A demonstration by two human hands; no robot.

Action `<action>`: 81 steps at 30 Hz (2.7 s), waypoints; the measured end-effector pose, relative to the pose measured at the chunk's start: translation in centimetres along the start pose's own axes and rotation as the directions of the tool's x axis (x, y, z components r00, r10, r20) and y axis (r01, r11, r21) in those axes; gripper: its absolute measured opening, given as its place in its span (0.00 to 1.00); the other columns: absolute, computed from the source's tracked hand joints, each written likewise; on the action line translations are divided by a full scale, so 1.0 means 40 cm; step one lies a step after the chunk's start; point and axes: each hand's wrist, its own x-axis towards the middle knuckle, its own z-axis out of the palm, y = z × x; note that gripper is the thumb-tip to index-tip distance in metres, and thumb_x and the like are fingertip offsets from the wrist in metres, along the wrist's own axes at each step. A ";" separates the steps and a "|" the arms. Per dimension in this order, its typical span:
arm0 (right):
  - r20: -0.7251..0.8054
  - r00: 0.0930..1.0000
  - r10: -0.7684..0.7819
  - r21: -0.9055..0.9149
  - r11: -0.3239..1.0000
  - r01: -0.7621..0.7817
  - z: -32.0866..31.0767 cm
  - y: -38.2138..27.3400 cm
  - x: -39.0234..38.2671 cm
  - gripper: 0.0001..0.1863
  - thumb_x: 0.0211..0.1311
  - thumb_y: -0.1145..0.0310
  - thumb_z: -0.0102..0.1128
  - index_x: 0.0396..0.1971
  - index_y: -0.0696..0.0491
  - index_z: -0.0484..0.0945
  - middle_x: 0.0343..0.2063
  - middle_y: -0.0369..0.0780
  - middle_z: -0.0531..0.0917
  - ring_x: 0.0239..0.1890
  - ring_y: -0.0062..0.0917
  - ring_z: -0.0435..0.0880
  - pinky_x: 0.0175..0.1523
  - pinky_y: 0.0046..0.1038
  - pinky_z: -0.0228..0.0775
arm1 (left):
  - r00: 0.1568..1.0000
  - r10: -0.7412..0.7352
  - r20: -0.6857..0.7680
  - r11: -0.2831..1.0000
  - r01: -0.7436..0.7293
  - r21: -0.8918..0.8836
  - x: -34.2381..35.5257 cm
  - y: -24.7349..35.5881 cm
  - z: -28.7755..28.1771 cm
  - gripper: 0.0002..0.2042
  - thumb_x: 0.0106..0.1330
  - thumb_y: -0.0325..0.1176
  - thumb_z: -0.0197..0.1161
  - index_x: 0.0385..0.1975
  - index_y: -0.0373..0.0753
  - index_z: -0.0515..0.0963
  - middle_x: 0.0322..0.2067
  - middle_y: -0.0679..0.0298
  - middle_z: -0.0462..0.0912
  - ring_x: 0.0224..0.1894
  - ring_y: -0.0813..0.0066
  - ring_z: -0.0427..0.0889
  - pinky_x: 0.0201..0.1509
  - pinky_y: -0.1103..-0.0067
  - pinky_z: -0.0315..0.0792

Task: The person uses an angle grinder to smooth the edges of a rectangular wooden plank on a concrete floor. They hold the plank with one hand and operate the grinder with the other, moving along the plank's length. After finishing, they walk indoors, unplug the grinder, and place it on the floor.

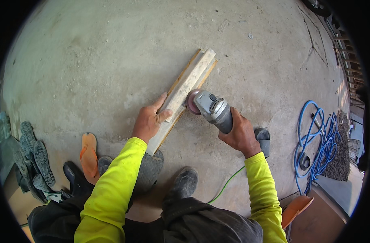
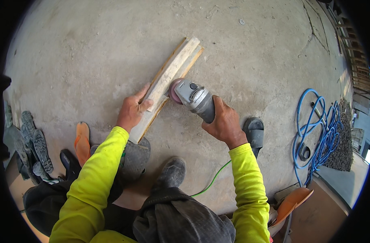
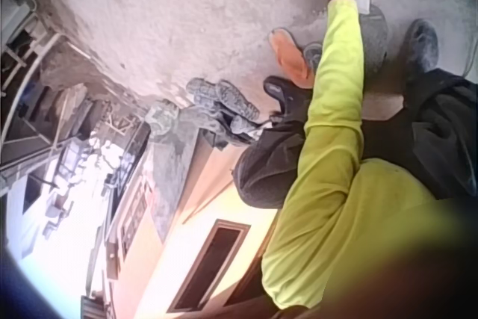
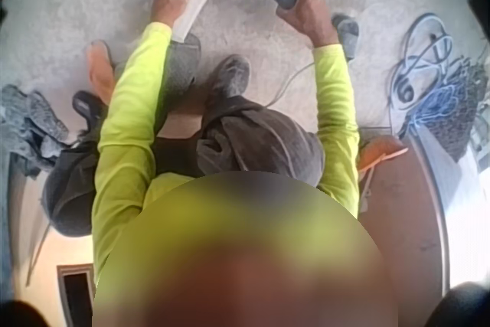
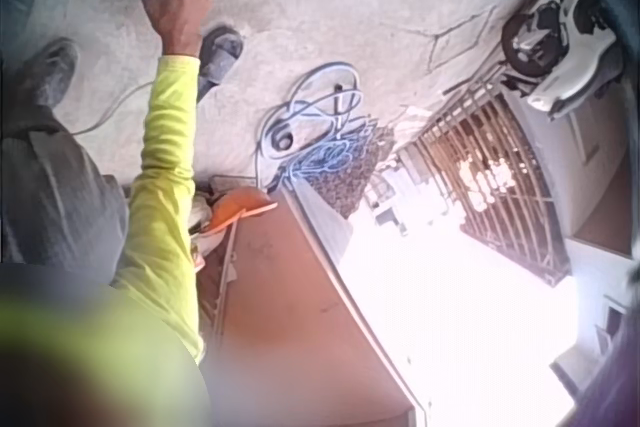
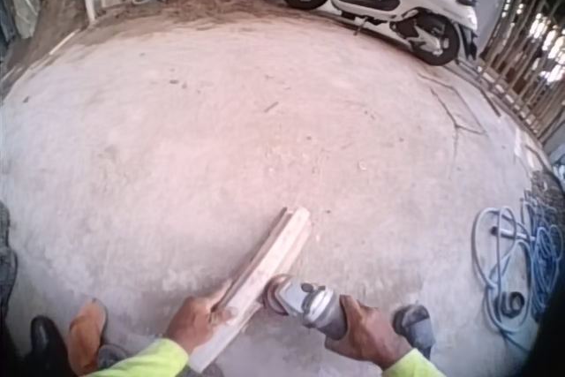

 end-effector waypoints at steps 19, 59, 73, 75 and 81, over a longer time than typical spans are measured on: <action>0.002 0.997 0.075 -0.078 0.994 -0.075 -0.036 0.011 0.066 0.37 0.39 0.68 0.73 0.56 0.58 0.72 0.41 0.53 0.85 0.42 0.48 0.88 0.50 0.42 0.81 | 1.000 -0.007 0.021 1.000 0.007 -0.024 0.005 -0.017 -0.003 0.45 0.62 0.68 0.62 0.68 0.34 0.70 0.58 0.38 0.78 0.64 0.48 0.77 0.66 0.69 0.72; 0.003 1.000 0.011 -0.072 0.997 -0.011 -0.018 0.053 0.077 0.39 0.40 0.70 0.72 0.59 0.61 0.70 0.42 0.56 0.85 0.43 0.51 0.88 0.51 0.42 0.81 | 0.993 -0.084 0.083 0.996 0.085 -0.018 0.012 -0.030 -0.014 0.47 0.61 0.72 0.60 0.69 0.35 0.69 0.58 0.38 0.79 0.64 0.48 0.77 0.65 0.69 0.72; 0.152 0.972 -0.176 -0.030 0.983 0.183 0.031 -0.043 -0.037 0.41 0.42 0.66 0.75 0.60 0.55 0.67 0.38 0.49 0.83 0.40 0.47 0.87 0.47 0.42 0.82 | 0.999 -0.024 0.024 0.999 0.025 -0.038 0.016 -0.035 -0.008 0.45 0.62 0.69 0.62 0.68 0.36 0.70 0.57 0.38 0.79 0.62 0.50 0.80 0.63 0.70 0.72; 0.165 0.967 -0.195 -0.019 0.980 0.200 0.036 -0.064 -0.052 0.41 0.42 0.66 0.75 0.60 0.55 0.67 0.38 0.49 0.83 0.40 0.47 0.87 0.47 0.42 0.81 | 0.998 -0.053 0.042 0.996 0.055 -0.065 0.016 -0.039 -0.009 0.44 0.62 0.68 0.63 0.69 0.36 0.70 0.57 0.38 0.80 0.62 0.51 0.80 0.63 0.70 0.73; 0.171 0.955 -0.240 -0.019 0.969 0.247 0.039 -0.094 -0.077 0.40 0.39 0.68 0.74 0.58 0.56 0.69 0.37 0.48 0.82 0.38 0.46 0.86 0.45 0.42 0.80 | 1.000 -0.004 0.014 0.996 0.005 -0.092 0.008 -0.040 0.003 0.45 0.63 0.68 0.63 0.69 0.35 0.69 0.60 0.38 0.77 0.66 0.51 0.76 0.67 0.70 0.69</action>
